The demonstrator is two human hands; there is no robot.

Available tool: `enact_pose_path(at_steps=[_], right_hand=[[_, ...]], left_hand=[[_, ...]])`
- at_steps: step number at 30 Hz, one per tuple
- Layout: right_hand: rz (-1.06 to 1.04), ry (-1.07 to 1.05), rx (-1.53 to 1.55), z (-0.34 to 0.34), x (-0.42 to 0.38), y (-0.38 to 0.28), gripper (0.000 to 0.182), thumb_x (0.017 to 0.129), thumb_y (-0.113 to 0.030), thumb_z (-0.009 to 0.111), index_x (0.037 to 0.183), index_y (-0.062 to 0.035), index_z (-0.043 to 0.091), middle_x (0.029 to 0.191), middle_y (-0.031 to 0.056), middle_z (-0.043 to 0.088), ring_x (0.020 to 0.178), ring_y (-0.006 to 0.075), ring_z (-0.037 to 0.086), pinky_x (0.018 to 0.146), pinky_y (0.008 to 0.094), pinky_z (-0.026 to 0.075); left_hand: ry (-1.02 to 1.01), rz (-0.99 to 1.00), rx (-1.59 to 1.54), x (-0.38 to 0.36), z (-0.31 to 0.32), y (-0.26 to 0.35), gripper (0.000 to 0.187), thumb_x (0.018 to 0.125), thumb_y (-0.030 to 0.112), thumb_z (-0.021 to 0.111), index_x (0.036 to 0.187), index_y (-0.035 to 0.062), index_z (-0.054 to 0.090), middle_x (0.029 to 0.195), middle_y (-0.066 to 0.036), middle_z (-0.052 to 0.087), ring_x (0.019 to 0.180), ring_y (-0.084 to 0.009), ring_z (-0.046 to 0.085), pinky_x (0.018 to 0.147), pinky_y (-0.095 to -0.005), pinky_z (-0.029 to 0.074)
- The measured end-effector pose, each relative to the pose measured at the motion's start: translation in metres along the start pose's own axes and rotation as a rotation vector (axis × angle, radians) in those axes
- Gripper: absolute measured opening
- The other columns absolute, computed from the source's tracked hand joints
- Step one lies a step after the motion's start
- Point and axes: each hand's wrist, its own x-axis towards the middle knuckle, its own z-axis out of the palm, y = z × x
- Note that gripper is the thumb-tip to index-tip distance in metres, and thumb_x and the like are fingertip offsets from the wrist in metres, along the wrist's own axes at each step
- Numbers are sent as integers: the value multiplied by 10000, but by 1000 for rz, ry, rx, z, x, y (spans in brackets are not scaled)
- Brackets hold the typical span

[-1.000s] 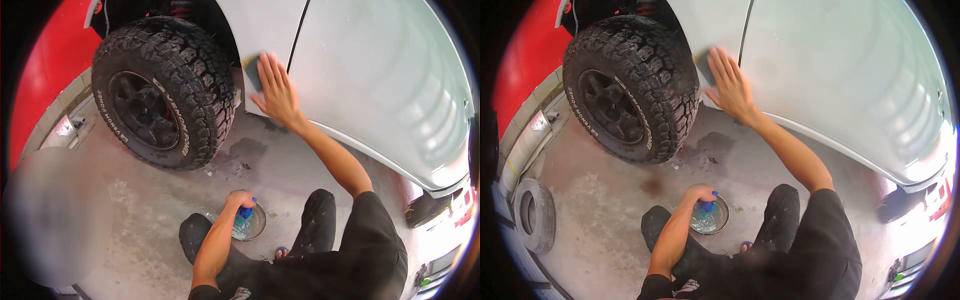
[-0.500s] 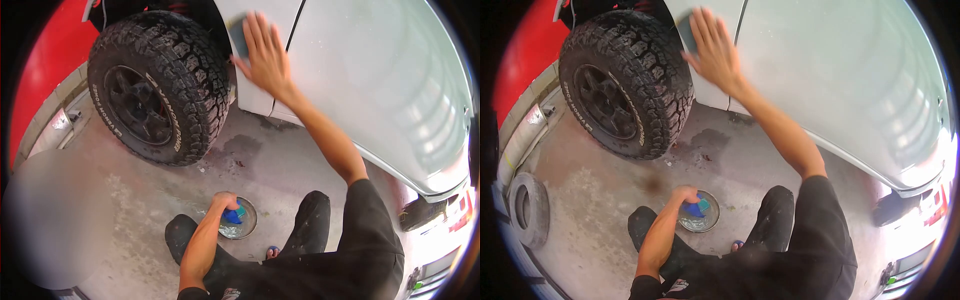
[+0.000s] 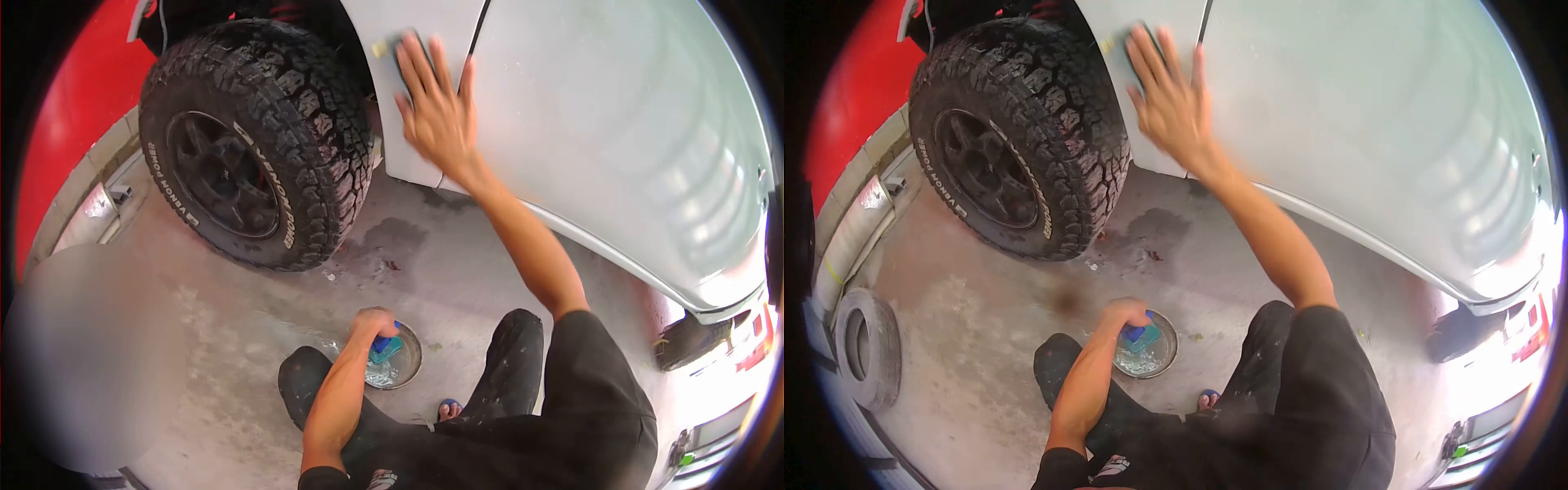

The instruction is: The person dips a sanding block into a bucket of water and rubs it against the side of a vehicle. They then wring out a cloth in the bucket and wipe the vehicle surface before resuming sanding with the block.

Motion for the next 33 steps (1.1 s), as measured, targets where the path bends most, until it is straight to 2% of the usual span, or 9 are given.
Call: enact_pose_path(at_steps=[2,6,9,13,17,22,26,30,33], right_hand=[[-17,-108,80,8,-58,5,698,1019,-380,564,1630,-92,388,1736,34,299,1616,215,225,1288,550,121],[-74,20,-14,-2,21,0,699,1025,-367,544,1619,-36,382,1736,89,287,1617,234,222,1294,506,137],[-39,12,-32,-7,13,-3,696,1027,-360,533,1618,-26,379,1742,95,269,1623,240,206,1299,511,125],[-76,-176,65,-6,-62,-7,704,1016,-353,550,1620,-34,382,1756,93,230,1632,239,176,1307,524,96],[-38,8,14,6,21,-11,752,976,-368,589,1625,-47,386,1757,91,233,1635,238,167,1313,517,74],[-6,-172,73,3,-75,-13,808,921,-359,629,1614,-19,389,1742,97,271,1627,249,196,1312,506,76],[-44,-38,-23,-1,10,-7,847,906,-368,632,1634,-35,357,1757,89,231,1634,236,172,1311,524,49],[37,-180,90,-2,-67,-13,841,917,-365,632,1655,-88,339,1762,75,219,1637,224,156,1311,521,40],[-23,-183,72,-7,-69,-6,824,935,-364,627,1650,-70,344,1759,77,228,1634,223,168,1312,522,41]], left_hand=[[22,38,-9,8,3,5,502,875,361,674,1296,95,742,1353,-150,712,1215,-316,705,1017,-436,559],[43,103,77,32,19,-8,500,878,370,674,1297,107,743,1359,-146,710,1219,-315,704,1016,-437,561],[13,41,48,12,9,4,503,878,378,675,1296,106,743,1358,-145,711,1223,-311,702,1015,-440,561],[-24,39,0,17,10,3,514,868,385,681,1295,105,743,1337,-140,723,1214,-307,707,1007,-437,566],[17,81,76,22,21,-4,527,862,397,688,1288,93,743,1336,-147,721,1202,-324,710,1005,-437,567],[44,71,-9,5,17,-2,533,868,416,682,1229,32,754,1242,-178,752,1120,-338,732,953,-445,570],[32,79,63,10,29,-9,526,870,395,682,1257,44,745,1278,-165,741,1142,-328,727,964,-448,570],[-11,-2,28,-11,23,-3,503,859,367,680,1271,86,749,1318,-138,732,1176,-305,721,986,-447,569],[-4,-7,22,-17,31,1,498,853,360,688,1267,92,751,1329,-137,726,1190,-303,715,985,-447,569]])
